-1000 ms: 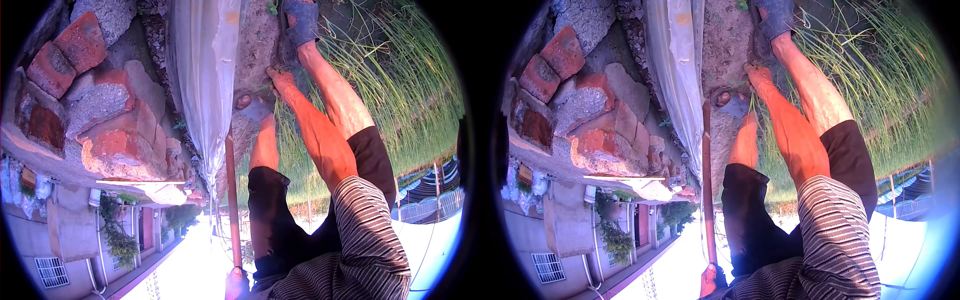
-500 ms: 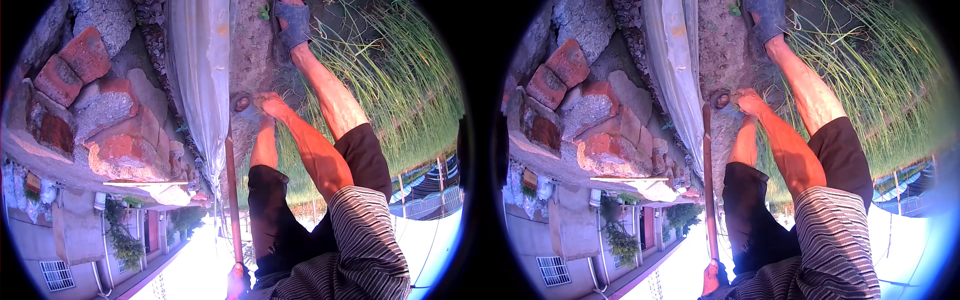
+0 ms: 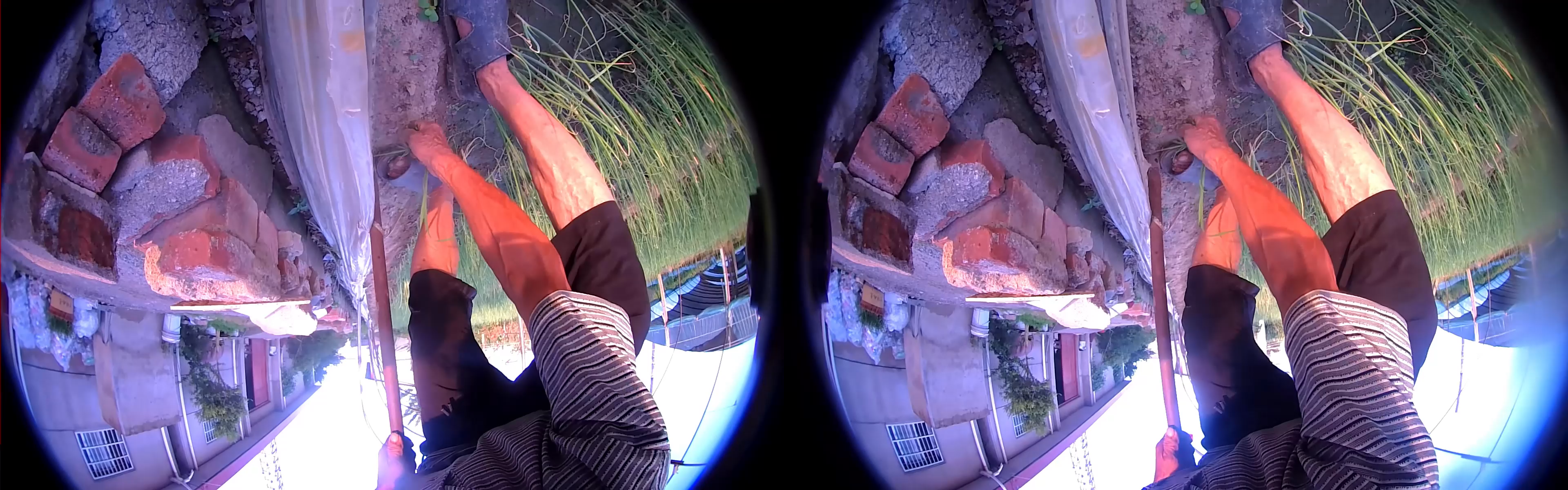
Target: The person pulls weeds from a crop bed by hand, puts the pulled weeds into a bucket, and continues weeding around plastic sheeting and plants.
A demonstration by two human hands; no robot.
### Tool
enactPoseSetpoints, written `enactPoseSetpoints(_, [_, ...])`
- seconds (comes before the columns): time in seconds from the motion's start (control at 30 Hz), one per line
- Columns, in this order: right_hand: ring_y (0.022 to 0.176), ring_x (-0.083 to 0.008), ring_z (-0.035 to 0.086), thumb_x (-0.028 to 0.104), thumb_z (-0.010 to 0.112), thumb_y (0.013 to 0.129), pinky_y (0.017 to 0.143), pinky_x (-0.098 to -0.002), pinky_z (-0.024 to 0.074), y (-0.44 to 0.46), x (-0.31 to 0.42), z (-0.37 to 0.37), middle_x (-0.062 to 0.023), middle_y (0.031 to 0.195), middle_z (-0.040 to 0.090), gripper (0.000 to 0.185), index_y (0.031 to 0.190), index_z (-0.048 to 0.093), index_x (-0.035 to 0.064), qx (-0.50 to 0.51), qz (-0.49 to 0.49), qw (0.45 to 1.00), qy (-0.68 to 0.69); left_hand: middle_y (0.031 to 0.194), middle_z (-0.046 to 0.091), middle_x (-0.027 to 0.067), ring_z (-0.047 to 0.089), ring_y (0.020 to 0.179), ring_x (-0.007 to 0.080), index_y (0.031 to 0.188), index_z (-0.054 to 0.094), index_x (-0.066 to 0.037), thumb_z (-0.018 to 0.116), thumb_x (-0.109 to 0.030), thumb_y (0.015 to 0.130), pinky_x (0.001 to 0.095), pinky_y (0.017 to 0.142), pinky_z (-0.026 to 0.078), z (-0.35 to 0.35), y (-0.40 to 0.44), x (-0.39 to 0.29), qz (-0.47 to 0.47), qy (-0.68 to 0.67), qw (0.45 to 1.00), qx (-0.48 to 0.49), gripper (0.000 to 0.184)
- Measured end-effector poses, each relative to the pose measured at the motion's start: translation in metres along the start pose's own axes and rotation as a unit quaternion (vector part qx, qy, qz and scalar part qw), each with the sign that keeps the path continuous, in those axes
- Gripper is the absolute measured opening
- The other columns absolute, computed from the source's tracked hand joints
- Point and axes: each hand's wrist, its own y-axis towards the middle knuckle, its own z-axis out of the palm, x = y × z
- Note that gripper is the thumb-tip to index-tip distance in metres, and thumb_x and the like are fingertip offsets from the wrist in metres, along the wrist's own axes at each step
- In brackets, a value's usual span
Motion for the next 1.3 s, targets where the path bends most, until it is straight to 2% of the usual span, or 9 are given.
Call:
enactPoseSetpoints(0.27, [0.057, -0.0227, 0.058, 0.021, 0.064, 0.083, 0.051, -0.0391, 0.0442, -0.016, 0.057, 0.036, -0.0104, 0.066, 0.059, 0.026, 0.085, 0.067, -0.0045, 0.015, 0.117, 0.989, 0.088, 0.058, 0.042, -0.0071, 0.036, 0.043, 0.0059, 0.083, 0.053, -0.014, 0.047, -0.033, 0.099, 0.0245, 0.038, 0.026, 0.01, -0.007, -0.019, -0.064, -0.075, 0.995, 0.02, 0.026])
enactPoseSetpoints(0.37, [0.06, -0.0249, 0.061, 0.013, 0.059, 0.083, 0.05, -0.0415, 0.0432, -0.01, 0.053, 0.052, -0.014, 0.074, 0.064, 0.021, 0.093, 0.068, -0.0028, 0.017, 0.12, 0.989, 0.089, 0.055, 0.041, -0.0063, 0.036, 0.041, 0.0064, 0.082, 0.053, -0.014, 0.044, -0.035, 0.099, 0.0249, 0.037, 0.025, -0.055, 0.065, 0.093, 0.071, -0.025, 0.995, 0.066, 0.029])
enactPoseSetpoints(0.43, [0.062, -0.0252, 0.061, 0.013, 0.059, 0.083, 0.052, -0.0422, 0.044, -0.046, 0.098, 0.028, -0.0152, 0.078, 0.066, 0.023, 0.097, 0.069, -0.0019, 0.006, 0.151, 0.975, 0.163, 0.054, 0.041, -0.0068, 0.036, 0.041, 0.0065, 0.076, 0.053, -0.016, 0.044, -0.042, 0.101, 0.0252, 0.037, 0.025, -0.035, 0.047, 0.058, 0.056, 0.027, 0.998, 0.032, 0.037])
enactPoseSetpoints(0.53, [0.095, -0.0325, 0.068, 0.026, 0.065, 0.08, 0.084, -0.0418, 0.0509, -0.04, 0.109, 0.002, -0.0229, 0.102, 0.07, 0.039, 0.109, 0.07, -0.0001, 0.065, 0.103, 0.991, 0.057, 0.053, 0.04, -0.0064, 0.035, 0.04, 0.0078, 0.071, 0.05, -0.018, 0.043, -0.053, 0.1, 0.0267, 0.038, 0.025, -0.012, 0.033, 0.032, 0.021, 0.016, 1.0, -0.001, 0.046])
enactPoseSetpoints(0.73, [0.088, -0.0296, 0.067, 0.023, 0.064, 0.079, 0.076, -0.0399, 0.0511, -0.043, 0.199, -0.073, -0.0183, 0.091, 0.071, 0.036, 0.101, 0.07, -0.0049, 0.031, -0.067, 0.997, -0.015, 0.059, 0.048, 0.0037, 0.045, 0.043, 0.0145, 0.087, 0.052, -0.003, 0.04, -0.066, 0.097, 0.0292, 0.039, 0.036, 0.0, 0.0, -0.008, 0.066, 0.107, 0.992, 0.025, 0.065])
enactPoseSetpoints(0.87, [0.057, -0.0133, 0.053, 0.023, 0.07, 0.072, 0.05, -0.0302, 0.0377, -0.082, 0.296, -0.102, -0.0062, 0.075, 0.064, 0.036, 0.095, 0.066, -0.0039, 0.272, -0.021, 0.962, -0.012, 0.051, 0.042, -0.0005, 0.042, 0.037, 0.0134, 0.08, 0.052, -0.005, 0.037, -0.062, 0.099, 0.0298, 0.036, 0.035, 0.007, -0.013, -0.017, 0.091, 0.108, 0.99, 0.026, 0.061])
enactPoseSetpoints(0.97, [0.057, -0.0143, 0.054, 0.026, 0.073, 0.069, 0.051, -0.0301, 0.0381, -0.086, 0.309, -0.097, -0.0072, 0.075, 0.064, 0.04, 0.094, 0.065, -0.0041, 0.287, -0.036, 0.947, -0.138, 0.056, 0.046, 0.0012, 0.042, 0.039, 0.0138, 0.08, 0.053, -0.006, 0.036, -0.062, 0.099, 0.031, 0.037, 0.035, 0.003, -0.006, -0.012, 0.094, 0.127, 0.987, 0.018, 0.062])
enactPoseSetpoints(1.1, [0.059, -0.02, 0.057, 0.036, 0.077, 0.067, 0.055, -0.0348, 0.043, -0.089, 0.3, -0.077, -0.0086, 0.069, 0.062, 0.042, 0.081, 0.068, -0.0032, 0.076, -0.019, 0.995, -0.066, 0.057, 0.044, -0.0005, 0.043, 0.045, 0.0122, 0.079, 0.054, -0.007, 0.035, -0.064, 0.099, 0.0309, 0.043, 0.034, -0.003, 0.017, -0.002, 0.113, 0.149, 0.982, 0.0, 0.063])
enactPoseSetpoints(1.3, [0.065, -0.0234, 0.065, 0.032, 0.07, 0.073, 0.062, -0.0387, 0.049, -0.136, 0.326, -0.051, -0.0148, 0.069, 0.068, 0.039, 0.071, 0.068, -0.0062, 0.181, -0.039, 0.98, -0.068, 0.059, 0.046, 0.0004, 0.045, 0.045, 0.014, 0.083, 0.054, -0.006, 0.034, -0.067, 0.098, 0.0311, 0.043, 0.037, 0.006, -0.002, -0.006, 0.128, 0.188, 0.973, -0.032, 0.065])
